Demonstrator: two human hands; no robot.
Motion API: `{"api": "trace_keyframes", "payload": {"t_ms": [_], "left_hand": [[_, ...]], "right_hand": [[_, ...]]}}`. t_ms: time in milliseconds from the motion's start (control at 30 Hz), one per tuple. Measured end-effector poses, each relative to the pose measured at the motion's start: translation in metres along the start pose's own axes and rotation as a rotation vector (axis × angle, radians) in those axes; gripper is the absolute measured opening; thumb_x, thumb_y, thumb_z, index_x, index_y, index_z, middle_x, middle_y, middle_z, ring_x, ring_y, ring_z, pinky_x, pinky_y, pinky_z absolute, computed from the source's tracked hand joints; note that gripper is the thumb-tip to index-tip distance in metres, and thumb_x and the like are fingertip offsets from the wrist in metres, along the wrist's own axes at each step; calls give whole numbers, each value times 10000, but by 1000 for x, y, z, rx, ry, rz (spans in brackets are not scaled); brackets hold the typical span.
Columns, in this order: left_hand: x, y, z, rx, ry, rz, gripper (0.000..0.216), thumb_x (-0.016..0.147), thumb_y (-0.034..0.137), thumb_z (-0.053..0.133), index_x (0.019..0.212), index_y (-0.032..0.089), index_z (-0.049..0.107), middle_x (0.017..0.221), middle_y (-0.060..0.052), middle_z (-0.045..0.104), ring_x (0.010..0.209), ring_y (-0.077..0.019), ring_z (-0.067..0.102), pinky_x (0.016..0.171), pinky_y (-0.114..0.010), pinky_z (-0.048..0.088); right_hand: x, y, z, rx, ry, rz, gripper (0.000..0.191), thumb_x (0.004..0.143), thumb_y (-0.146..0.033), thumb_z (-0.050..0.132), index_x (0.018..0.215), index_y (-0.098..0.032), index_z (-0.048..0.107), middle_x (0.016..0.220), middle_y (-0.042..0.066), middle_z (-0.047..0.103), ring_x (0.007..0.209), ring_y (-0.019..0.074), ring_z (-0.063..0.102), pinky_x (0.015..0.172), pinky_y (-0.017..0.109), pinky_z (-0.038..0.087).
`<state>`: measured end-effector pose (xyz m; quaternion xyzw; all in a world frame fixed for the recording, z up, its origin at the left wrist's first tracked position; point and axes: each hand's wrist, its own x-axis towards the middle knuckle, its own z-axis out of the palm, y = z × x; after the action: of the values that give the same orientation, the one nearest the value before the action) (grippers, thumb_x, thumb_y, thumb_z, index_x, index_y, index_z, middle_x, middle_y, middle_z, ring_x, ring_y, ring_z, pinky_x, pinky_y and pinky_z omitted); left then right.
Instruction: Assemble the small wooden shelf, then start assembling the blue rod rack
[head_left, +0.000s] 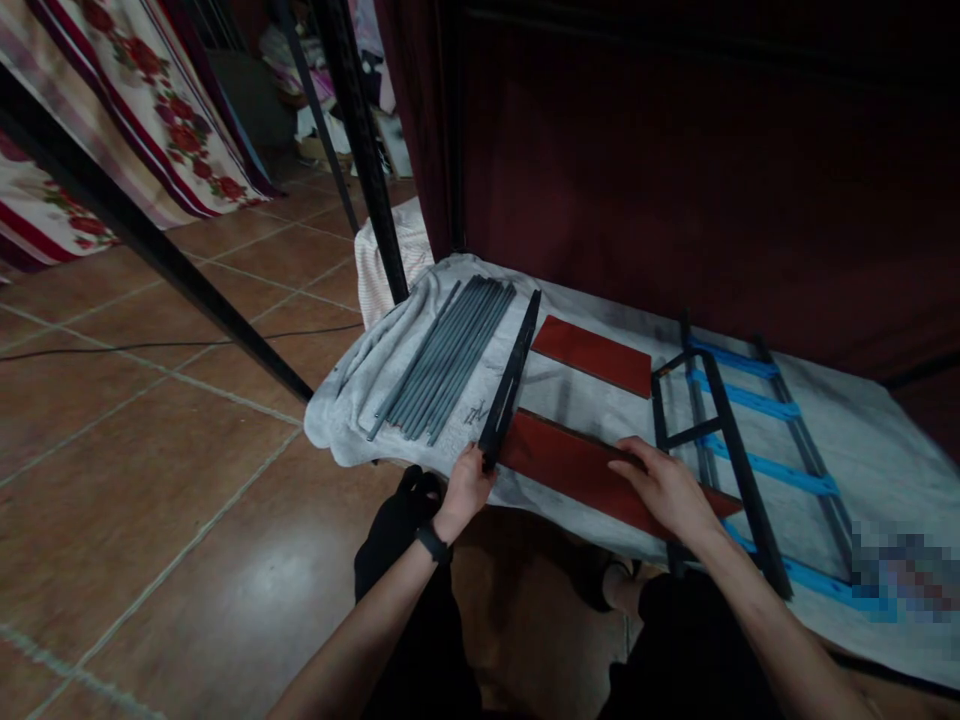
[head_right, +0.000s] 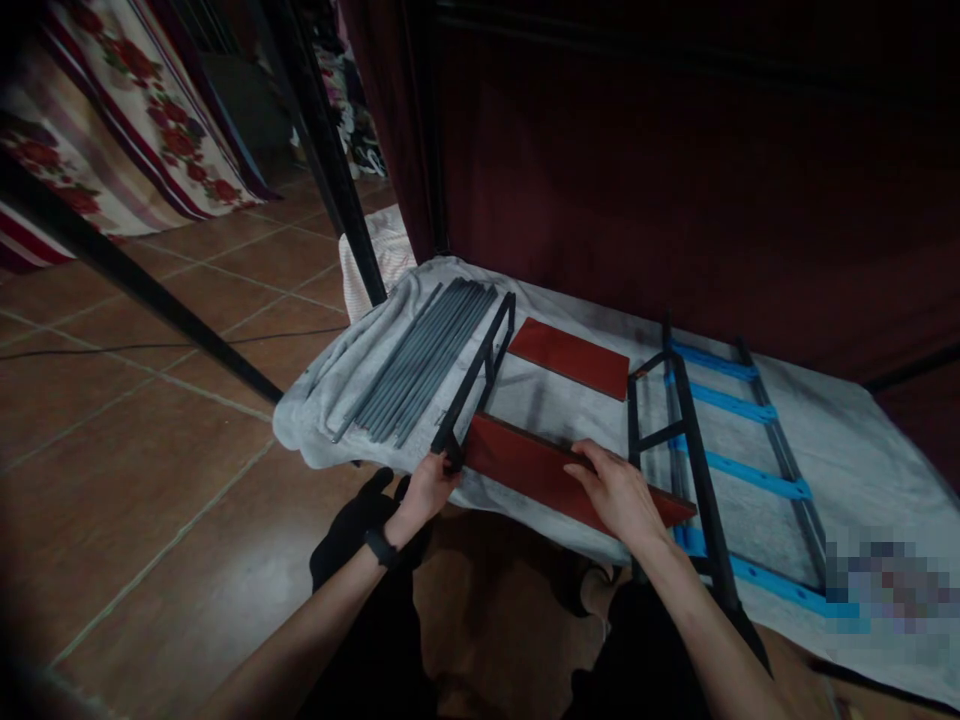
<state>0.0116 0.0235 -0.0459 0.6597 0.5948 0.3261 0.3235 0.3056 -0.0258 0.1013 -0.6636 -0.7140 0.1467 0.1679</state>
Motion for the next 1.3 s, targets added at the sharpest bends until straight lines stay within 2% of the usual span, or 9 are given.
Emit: {"api": "trace_keyframes", "payload": {"t_ms": [167, 300, 400, 533, 700, 800, 967, 1133, 1300], "left_hand": [[2, -3, -1, -25, -14, 17, 353, 705, 7, 620, 1030, 145, 611, 944, -61, 658, 869, -201, 636, 818, -359, 543], [-1, -1, -1, -13, -24, 44, 293, 724, 15, 613, 986, 145, 616, 960, -80, 644, 962, -234, 620, 912, -414, 517], [-4, 3, -3, -3, -28, 66, 315, 727, 2, 592, 1001, 153, 625, 990, -88, 628, 1005, -244, 601, 962, -434, 489], [-6, 10, -11, 20, -63, 87, 341, 744, 10, 593, 1049, 161, 623, 1018, -88, 614, 974, -227, 603, 931, -404, 503], [-7, 17, -15, 103, -113, 82, 292, 826, 78, 580, 1111, 132, 611, 1068, -127, 623, 1010, -243, 601, 954, -405, 490], [-5, 20, -14, 134, -128, 73, 234, 900, 152, 536, 1119, 110, 607, 1078, -148, 631, 1025, -250, 602, 974, -407, 479], [0, 22, -16, 199, -182, 85, 201, 928, 164, 509, 1086, 107, 620, 1070, -156, 646, 1009, -247, 622, 952, -386, 492], [3, 20, -17, 276, -202, 146, 231, 939, 165, 480, 1115, 90, 609, 1077, -176, 666, 1063, -260, 626, 985, -406, 480], [0, 22, -20, 269, -218, 185, 274, 940, 144, 448, 1152, 96, 616, 1114, -183, 684, 1117, -264, 631, 1015, -398, 471]], "right_hand": [[-10, 0, 6, 13, 59, -38, 317, 946, -456, 479, 1118, -223, 609, 1086, 78, 730, 1000, 265, 695, 883, 407, 529], [-14, -3, 6, -7, 56, -24, 317, 956, -445, 471, 1136, -224, 609, 1105, 83, 724, 1021, 273, 686, 907, 441, 531], [-11, -9, 5, -13, -26, -95, 345, 972, -411, 454, 1256, -254, 572, 1204, 64, 689, 1109, 252, 655, 977, 441, 512], [0, -23, 5, -46, -73, -199, 474, 985, -330, 416, 1458, -297, 415, 1344, 61, 608, 1227, 231, 593, 1058, 440, 471], [16, -48, 5, -82, -196, -236, 600, 976, -306, 422, 1549, -332, 244, 1401, 70, 572, 1236, 252, 591, 1018, 466, 506], [23, -65, 6, -105, -203, -299, 633, 973, -278, 413, 1563, -336, 191, 1422, 74, 554, 1224, 260, 597, 987, 472, 524], [36, -88, 14, -178, -211, -398, 699, 965, -234, 423, 1583, -315, 104, 1329, 87, 622, 1128, 268, 646, 945, 465, 538], [47, -96, 21, -211, -227, -454, 729, 955, -150, 383, 1583, -341, 66, 1295, 73, 637, 1103, 250, 655, 947, 450, 533], [49, -95, 23, -149, -317, -504, 750, 929, -113, 380, 1581, -349, 94, 1362, 69, 599, 1157, 233, 638, 971, 428, 533]]}}
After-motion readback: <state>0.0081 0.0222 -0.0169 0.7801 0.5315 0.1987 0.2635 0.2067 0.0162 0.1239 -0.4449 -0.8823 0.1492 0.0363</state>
